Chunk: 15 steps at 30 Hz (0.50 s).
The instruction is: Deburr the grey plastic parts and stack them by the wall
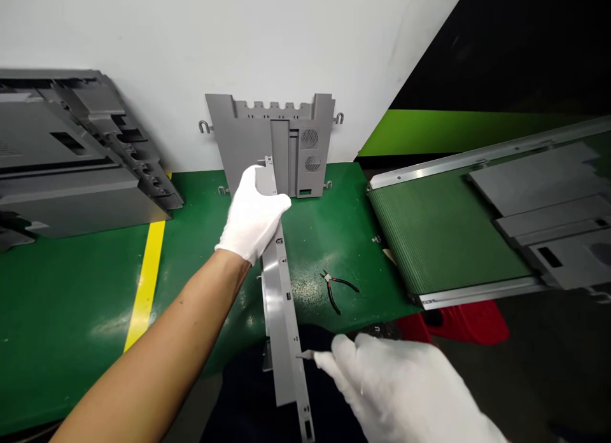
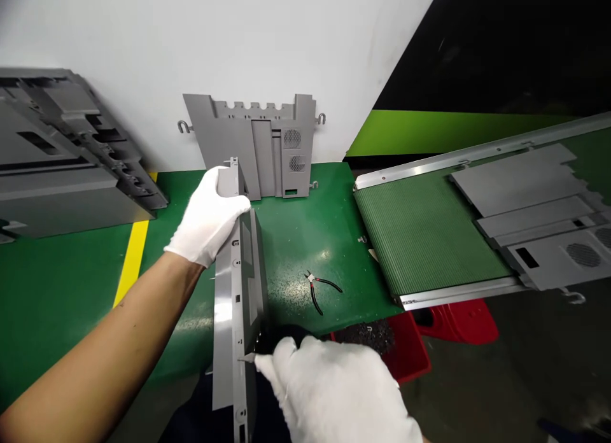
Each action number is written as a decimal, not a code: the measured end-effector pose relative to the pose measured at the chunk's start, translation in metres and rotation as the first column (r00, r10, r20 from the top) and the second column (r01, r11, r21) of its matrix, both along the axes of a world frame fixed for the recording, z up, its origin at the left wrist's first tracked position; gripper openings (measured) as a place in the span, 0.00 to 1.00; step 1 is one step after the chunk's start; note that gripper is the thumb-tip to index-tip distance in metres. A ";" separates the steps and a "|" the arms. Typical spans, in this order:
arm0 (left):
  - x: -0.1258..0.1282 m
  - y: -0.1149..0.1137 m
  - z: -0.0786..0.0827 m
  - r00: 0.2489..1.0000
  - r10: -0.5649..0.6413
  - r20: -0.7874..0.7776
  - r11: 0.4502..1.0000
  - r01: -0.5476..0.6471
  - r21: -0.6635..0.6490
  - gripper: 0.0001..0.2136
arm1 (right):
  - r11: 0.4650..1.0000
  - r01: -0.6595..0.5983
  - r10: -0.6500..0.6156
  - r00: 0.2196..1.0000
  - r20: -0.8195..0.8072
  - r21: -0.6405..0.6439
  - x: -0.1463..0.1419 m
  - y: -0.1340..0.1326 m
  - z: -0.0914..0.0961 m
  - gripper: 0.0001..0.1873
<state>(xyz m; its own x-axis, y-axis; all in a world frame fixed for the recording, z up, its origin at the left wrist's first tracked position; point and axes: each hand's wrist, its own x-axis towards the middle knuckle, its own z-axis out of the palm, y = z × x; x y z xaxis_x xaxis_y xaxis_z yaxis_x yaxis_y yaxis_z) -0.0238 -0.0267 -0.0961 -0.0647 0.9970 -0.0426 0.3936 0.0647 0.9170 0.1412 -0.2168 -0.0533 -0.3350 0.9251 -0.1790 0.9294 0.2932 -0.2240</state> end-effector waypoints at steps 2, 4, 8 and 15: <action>0.001 -0.001 -0.001 1.000 0.006 0.016 1.000 -0.006 -0.008 0.24 | 0.999 -0.052 0.052 0.997 0.052 -0.002 0.002 -0.001 0.001 0.22; 0.002 -0.002 -0.002 1.000 0.002 0.031 1.000 -0.003 0.000 0.25 | 0.996 -0.091 0.091 0.990 0.104 0.000 0.004 -0.003 0.002 0.18; 0.005 -0.003 -0.003 0.999 -0.007 0.054 1.000 0.006 0.019 0.26 | 0.992 -0.122 0.122 0.977 0.174 -0.009 0.007 -0.008 0.005 0.14; 0.008 -0.003 -0.003 0.998 -0.015 0.053 1.000 0.016 -0.002 0.28 | 0.984 -0.128 0.150 0.968 0.200 -0.121 0.006 -0.009 0.006 0.13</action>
